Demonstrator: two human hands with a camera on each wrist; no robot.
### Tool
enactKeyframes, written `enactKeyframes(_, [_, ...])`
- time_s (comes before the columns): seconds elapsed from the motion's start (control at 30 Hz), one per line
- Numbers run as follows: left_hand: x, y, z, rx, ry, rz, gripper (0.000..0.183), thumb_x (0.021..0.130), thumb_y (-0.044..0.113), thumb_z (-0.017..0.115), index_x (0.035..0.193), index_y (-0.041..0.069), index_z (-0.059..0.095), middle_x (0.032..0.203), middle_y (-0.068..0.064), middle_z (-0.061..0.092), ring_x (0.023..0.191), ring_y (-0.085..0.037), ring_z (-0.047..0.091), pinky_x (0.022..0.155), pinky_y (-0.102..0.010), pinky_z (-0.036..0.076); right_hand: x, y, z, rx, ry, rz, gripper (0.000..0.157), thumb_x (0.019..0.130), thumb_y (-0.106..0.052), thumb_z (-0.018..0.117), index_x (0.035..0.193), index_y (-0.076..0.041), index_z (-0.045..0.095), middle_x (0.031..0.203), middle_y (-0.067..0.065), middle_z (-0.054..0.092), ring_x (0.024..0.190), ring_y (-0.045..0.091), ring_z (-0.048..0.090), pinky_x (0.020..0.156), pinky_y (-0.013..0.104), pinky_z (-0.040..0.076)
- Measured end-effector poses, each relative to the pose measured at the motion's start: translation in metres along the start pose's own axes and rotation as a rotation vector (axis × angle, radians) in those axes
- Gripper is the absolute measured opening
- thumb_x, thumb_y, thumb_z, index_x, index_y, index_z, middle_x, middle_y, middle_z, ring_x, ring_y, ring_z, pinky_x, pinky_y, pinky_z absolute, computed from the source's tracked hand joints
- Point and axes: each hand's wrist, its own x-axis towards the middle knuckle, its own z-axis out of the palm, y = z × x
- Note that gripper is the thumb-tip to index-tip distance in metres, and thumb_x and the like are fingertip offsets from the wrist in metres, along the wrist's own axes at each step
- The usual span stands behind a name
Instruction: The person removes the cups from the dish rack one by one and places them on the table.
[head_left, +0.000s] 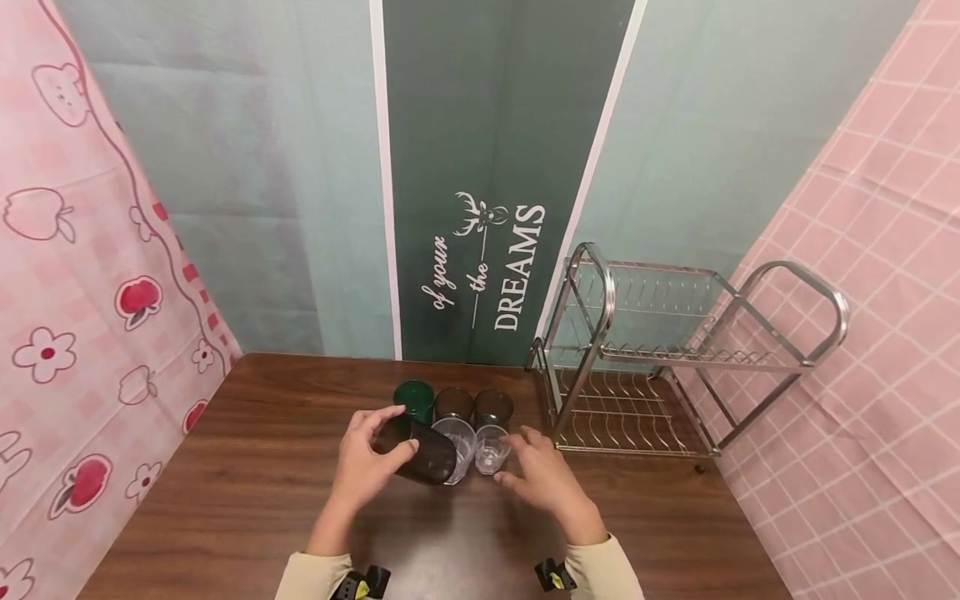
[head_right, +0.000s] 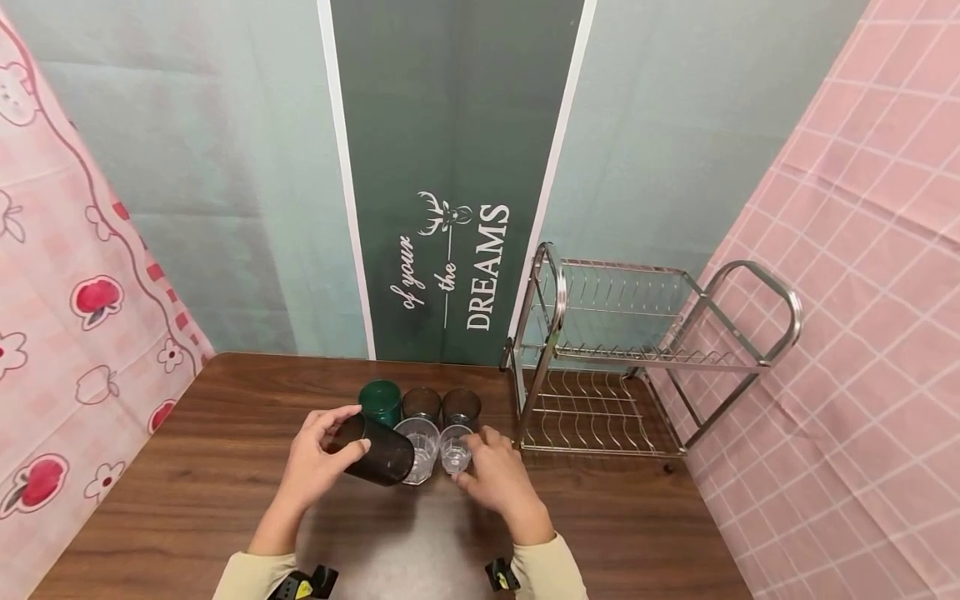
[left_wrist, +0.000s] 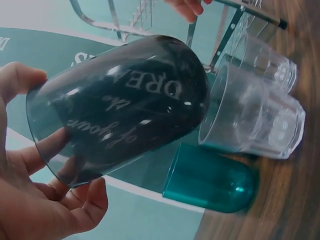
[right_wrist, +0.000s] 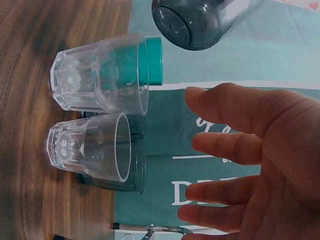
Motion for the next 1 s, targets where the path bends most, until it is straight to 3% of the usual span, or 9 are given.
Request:
enactKeyframes(0.27, [0.000,-0.002,-0.008,0.138,0.016,0.025,0.048,0.056,0.021,0.077,0.101,0.017,0.063,0.093,-0.002,0.047,0.087,-0.017,0.042,0.067,-0.035,0.035,0.005,-0.008,0.004,-0.025,-0.026,-0.033,0.051,0.065,-0.035,0.070,0.108,-0.013,0.055,0.116,0.025,0.044,0.101,0.042,0.043,0.076,0.053,0.036])
enactKeyframes(0.6, [0.004,-0.007,-0.015,0.257,-0.015,0.024,0.049,0.055,0.024,0.076,0.101,0.016,0.062,0.094,-0.002,0.044,0.093,-0.019,0.037,0.072,-0.037,0.033,0.014,-0.017,0.014,-0.015,-0.013,-0.068,0.055,0.064,-0.036,0.070,0.111,-0.014,0.054,0.116,0.024,0.044,0.102,0.041,0.043,0.073,0.053,0.037])
enactKeyframes(0.83, [0.008,-0.024,-0.009,0.361,-0.039,0.007,0.055,0.054,0.032,0.077,0.103,0.014,0.062,0.096,-0.003,0.042,0.094,-0.022,0.034,0.072,-0.038,0.034,0.018,-0.023,0.022,-0.032,-0.013,-0.108,0.061,0.061,-0.039,0.071,0.113,-0.014,0.053,0.116,0.024,0.045,0.104,0.038,0.042,0.073,0.051,0.037])
enactKeyframes(1.0, [0.014,-0.033,-0.002,0.373,-0.056,-0.005,0.057,0.054,0.034,0.077,0.105,0.013,0.061,0.097,-0.004,0.041,0.093,-0.022,0.032,0.073,-0.039,0.035,0.026,-0.027,0.026,-0.061,0.008,-0.120,0.066,0.060,-0.042,0.071,0.116,-0.014,0.052,0.117,0.023,0.044,0.107,0.037,0.041,0.075,0.050,0.037])
